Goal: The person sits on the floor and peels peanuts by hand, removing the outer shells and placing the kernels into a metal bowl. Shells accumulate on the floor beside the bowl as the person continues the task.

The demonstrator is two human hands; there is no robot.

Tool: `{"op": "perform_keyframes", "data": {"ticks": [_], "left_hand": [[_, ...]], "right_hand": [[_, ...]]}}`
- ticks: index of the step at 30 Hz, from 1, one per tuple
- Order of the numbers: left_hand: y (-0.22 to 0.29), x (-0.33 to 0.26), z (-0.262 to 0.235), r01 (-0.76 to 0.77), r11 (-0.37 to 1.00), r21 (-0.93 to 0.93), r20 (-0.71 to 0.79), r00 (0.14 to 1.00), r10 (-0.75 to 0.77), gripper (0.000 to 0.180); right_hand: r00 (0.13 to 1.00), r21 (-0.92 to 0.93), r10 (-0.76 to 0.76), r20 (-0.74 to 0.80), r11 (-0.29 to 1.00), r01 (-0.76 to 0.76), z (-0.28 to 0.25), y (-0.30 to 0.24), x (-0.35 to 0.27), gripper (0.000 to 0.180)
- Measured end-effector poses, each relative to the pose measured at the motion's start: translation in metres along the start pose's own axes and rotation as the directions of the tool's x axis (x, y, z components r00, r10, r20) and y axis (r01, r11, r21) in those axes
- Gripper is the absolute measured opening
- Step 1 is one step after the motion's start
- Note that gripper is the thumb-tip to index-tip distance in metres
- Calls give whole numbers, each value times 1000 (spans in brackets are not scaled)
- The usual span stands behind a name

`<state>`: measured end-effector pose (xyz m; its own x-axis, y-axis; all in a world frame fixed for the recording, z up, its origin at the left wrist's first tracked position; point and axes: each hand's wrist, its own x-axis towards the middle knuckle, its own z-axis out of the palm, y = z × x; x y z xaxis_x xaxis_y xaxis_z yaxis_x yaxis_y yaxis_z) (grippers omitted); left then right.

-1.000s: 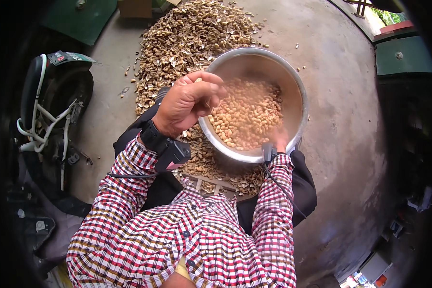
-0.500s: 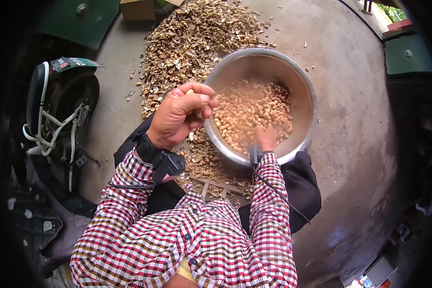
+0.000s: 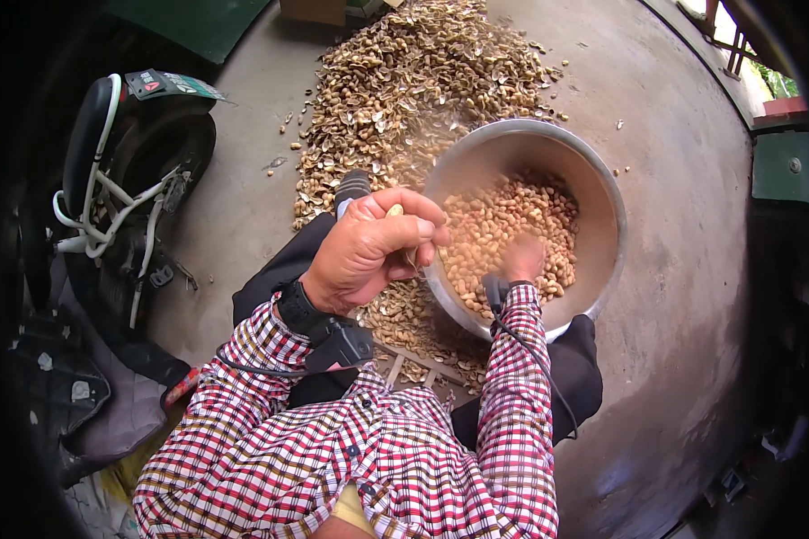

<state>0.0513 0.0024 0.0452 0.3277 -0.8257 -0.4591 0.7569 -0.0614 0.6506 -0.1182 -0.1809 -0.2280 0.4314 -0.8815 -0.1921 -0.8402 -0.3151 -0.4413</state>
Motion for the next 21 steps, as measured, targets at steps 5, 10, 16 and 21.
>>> {"op": "perform_keyframes", "data": {"ticks": [5,10,16,21], "left_hand": [[1,0,-1,-7,1000,24,24,1000,6,13],[-7,8,1,-37,999,8,59,998,37,12],[-29,19,15,-16,996,88,68,998,10,14],[-55,29,23,96,985,146,133,984,-116,13]], "right_hand": [[1000,-8,27,12,1000,-27,0,11,10,17],[916,533,105,386,785,-315,-47,30,24,16],[908,735,-84,412,619,-276,-181,-50,-21,23],[829,844,-372,416,497,-201,-239,-69,-67,13]]}}
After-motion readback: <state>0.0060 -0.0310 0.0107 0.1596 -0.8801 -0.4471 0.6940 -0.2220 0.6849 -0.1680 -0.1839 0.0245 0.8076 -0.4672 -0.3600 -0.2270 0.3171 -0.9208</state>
